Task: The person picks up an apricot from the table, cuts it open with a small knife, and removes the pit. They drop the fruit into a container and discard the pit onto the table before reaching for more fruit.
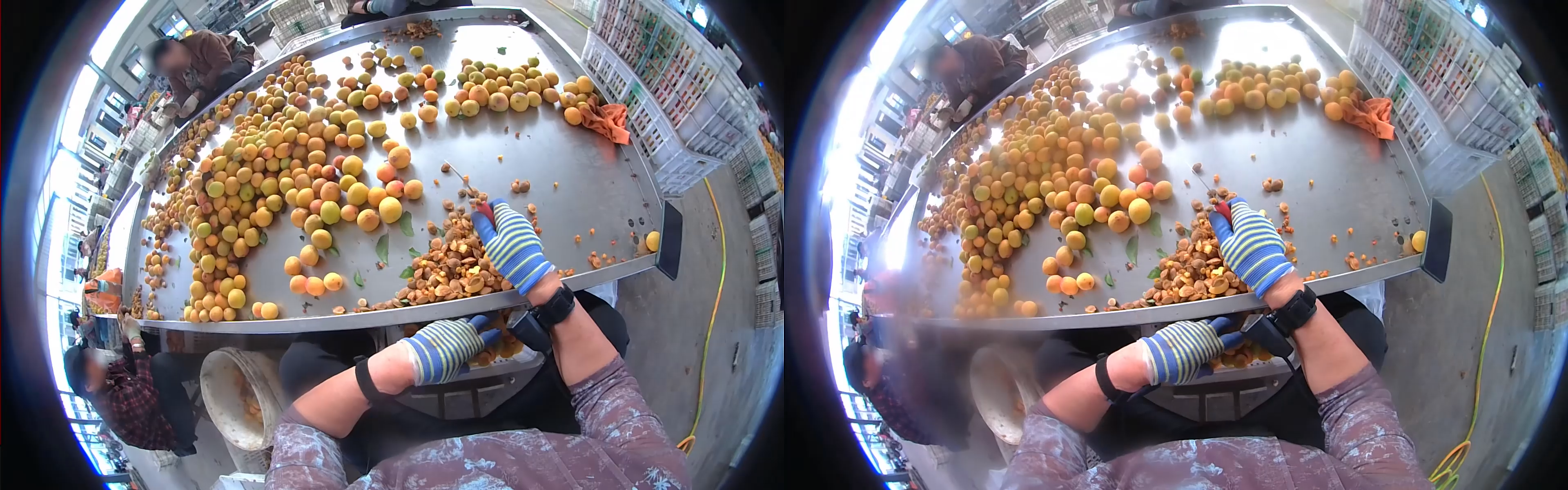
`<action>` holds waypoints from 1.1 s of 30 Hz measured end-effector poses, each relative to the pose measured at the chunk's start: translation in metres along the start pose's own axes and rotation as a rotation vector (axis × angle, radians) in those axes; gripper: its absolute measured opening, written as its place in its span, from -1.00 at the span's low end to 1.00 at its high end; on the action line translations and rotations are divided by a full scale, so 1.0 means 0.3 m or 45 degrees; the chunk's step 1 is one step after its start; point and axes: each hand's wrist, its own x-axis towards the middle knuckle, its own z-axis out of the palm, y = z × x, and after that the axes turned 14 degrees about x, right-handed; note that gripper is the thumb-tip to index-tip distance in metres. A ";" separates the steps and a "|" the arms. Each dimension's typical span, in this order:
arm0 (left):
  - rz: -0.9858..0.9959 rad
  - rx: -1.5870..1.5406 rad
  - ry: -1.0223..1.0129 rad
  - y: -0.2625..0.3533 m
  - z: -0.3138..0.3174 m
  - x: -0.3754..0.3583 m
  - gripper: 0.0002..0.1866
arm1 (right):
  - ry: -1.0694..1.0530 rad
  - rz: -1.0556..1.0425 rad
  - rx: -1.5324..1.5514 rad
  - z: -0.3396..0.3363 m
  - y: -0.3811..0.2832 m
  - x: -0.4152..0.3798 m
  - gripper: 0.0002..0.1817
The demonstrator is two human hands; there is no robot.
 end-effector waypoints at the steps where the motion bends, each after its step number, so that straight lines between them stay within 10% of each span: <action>1: 0.221 -0.134 0.132 -0.005 -0.012 -0.005 -0.57 | 0.001 -0.021 0.017 0.001 -0.001 -0.002 -0.68; 2: 0.442 -0.271 0.264 -0.010 -0.029 -0.013 -0.59 | 0.000 -0.040 0.032 0.003 -0.001 -0.006 -0.69; 4: 0.076 -0.676 -0.121 -0.014 -0.119 -0.030 -0.59 | -0.015 -0.047 0.028 0.007 0.005 -0.011 -0.71; 6: 0.288 -0.087 0.501 -0.065 -0.204 -0.045 -0.49 | -0.003 -0.183 0.039 0.023 0.033 -0.012 -0.72; 10: -0.167 0.504 1.301 -0.277 -0.253 0.036 -0.34 | -0.024 -0.151 0.067 0.022 0.016 -0.020 -0.72; 20: -0.742 0.845 0.841 -0.387 -0.305 0.037 -0.53 | -0.102 -0.236 0.047 0.010 -0.003 -0.056 -0.72; 26: -0.595 0.689 0.988 -0.431 -0.263 0.042 -0.61 | -0.151 -0.176 0.172 0.042 0.026 -0.066 -0.70; 30: -0.272 -0.143 1.169 -0.419 -0.213 0.058 -0.55 | -0.311 0.177 0.856 0.041 -0.013 -0.058 -0.72; 33: 0.113 -1.796 0.776 -0.319 -0.229 0.035 -0.46 | -0.344 0.251 1.052 0.027 -0.050 -0.059 -0.69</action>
